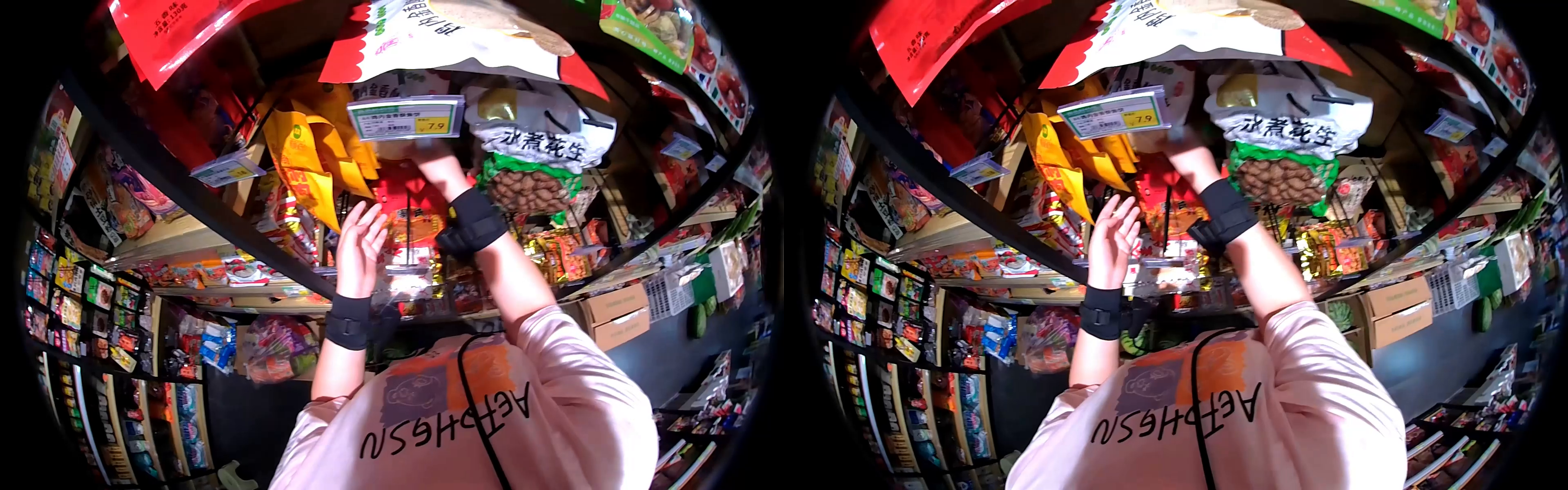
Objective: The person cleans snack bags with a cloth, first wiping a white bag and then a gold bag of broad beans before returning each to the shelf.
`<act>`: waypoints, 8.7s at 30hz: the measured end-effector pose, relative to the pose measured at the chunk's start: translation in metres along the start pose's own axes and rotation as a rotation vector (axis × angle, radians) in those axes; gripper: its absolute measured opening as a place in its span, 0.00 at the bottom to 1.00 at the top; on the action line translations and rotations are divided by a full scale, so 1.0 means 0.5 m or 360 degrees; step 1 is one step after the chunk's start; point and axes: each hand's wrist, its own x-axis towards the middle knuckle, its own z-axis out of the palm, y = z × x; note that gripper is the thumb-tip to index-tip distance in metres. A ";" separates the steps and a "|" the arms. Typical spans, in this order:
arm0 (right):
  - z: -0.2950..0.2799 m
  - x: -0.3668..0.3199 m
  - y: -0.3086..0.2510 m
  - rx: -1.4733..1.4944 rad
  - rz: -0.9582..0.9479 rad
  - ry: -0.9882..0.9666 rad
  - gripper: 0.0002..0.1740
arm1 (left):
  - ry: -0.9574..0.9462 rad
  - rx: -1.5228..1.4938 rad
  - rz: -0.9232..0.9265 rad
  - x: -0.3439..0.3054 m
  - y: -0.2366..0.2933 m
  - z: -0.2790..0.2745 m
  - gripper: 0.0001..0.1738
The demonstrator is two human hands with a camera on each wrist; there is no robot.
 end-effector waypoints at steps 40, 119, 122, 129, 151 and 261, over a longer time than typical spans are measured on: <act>-0.225 -0.443 -0.438 0.0317 0.0399 -0.0497 0.41 | -0.0984 0.0514 -0.0042 -0.314 0.075 0.105 0.40; -0.173 -0.402 -0.415 -0.1045 -0.1162 0.0146 0.14 | -0.0244 0.1064 0.0116 -0.274 0.018 -0.072 0.16; -0.178 -0.468 -0.306 -0.0955 -0.0762 -0.0169 0.14 | 0.0026 0.1304 0.0204 -0.300 -0.074 -0.224 0.14; -0.137 -0.516 -0.159 -0.0919 -0.0050 -0.1015 0.20 | 0.0044 0.1258 0.0000 -0.280 -0.174 -0.391 0.13; -0.328 -0.676 -0.005 -0.0828 0.0898 -0.0618 0.18 | 0.0816 0.0045 -0.0481 -0.004 -0.520 -0.437 0.12; -0.614 -0.593 -0.507 -0.0878 -0.0855 -0.0512 0.41 | -0.0462 -0.0431 -0.0173 -0.430 -0.468 0.536 0.22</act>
